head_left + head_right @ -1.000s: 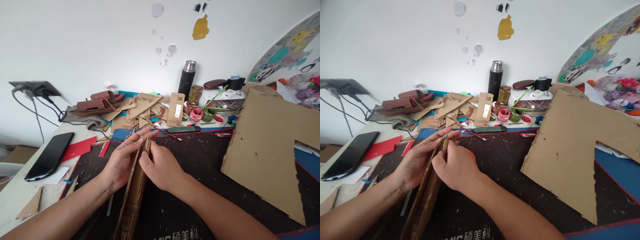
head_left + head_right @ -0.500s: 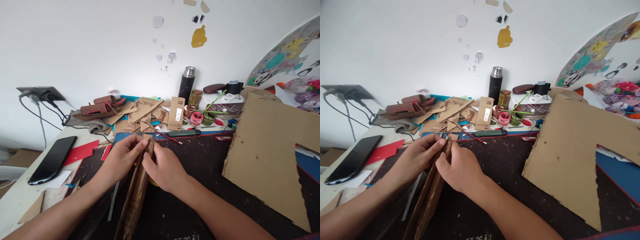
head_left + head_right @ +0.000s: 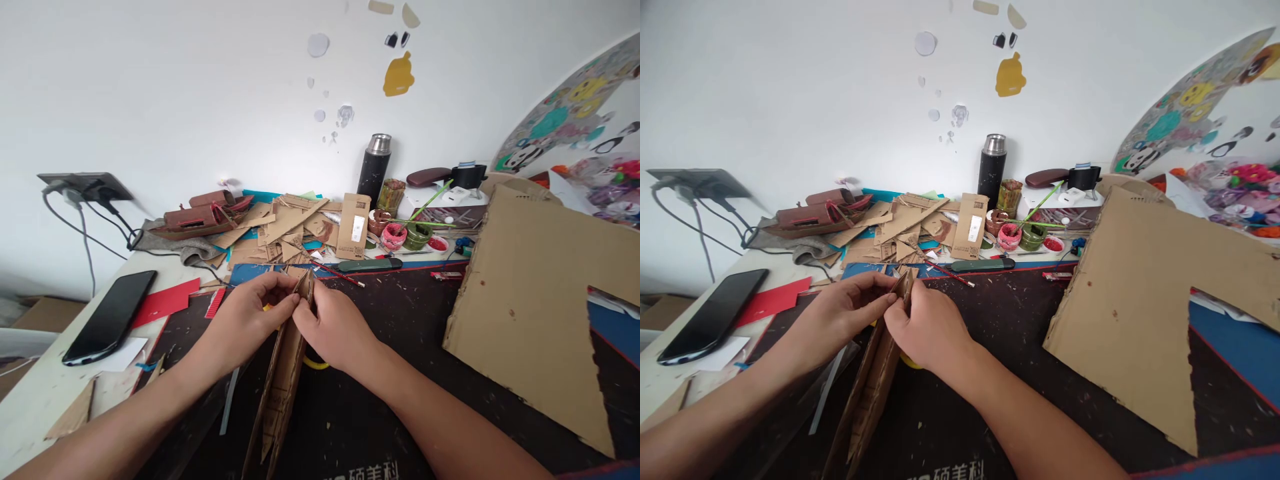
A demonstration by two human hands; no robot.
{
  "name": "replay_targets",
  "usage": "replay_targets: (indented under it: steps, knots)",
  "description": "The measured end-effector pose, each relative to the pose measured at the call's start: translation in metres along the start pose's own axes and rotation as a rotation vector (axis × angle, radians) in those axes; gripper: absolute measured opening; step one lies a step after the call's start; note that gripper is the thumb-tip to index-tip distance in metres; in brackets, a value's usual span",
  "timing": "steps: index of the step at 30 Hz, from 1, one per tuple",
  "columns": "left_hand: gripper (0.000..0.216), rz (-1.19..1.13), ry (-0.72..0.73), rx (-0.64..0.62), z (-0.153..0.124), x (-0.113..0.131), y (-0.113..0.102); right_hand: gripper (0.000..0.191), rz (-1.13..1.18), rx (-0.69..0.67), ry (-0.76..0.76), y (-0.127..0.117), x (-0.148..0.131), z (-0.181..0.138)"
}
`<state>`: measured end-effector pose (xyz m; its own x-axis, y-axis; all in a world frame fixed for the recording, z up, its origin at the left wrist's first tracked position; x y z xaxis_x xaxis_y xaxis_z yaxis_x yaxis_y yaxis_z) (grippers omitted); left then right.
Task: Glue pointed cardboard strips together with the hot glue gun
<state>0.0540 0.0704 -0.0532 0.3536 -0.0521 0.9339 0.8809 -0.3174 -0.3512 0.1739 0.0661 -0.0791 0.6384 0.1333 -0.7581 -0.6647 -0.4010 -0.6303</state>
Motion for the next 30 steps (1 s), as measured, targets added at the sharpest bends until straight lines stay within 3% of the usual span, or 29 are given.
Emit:
replay_targets:
  steps: [6, 30]
  knots:
    - [0.019, 0.108, -0.005, -0.042, 0.002, -0.001, 0.000, 0.026, -0.047, -0.039, 0.024, 0.009, 0.004, 0.002]
    - [0.013, 0.133, -0.091, -0.118, 0.010, -0.021, 0.003, 0.024, -0.117, -0.085, 0.046, 0.019, 0.002, 0.001]
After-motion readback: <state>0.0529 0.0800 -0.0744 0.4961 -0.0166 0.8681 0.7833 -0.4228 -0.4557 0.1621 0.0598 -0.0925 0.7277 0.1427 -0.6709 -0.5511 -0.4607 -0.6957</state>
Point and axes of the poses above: each hand's wrist, its own z-axis towards the middle knuckle, its own y-axis out of the palm, x = y × z, the point moved 10 cm from there along z, towards the middle knuckle, and after that the axes turned 8 degrees about -x, right-handed, at the moved point
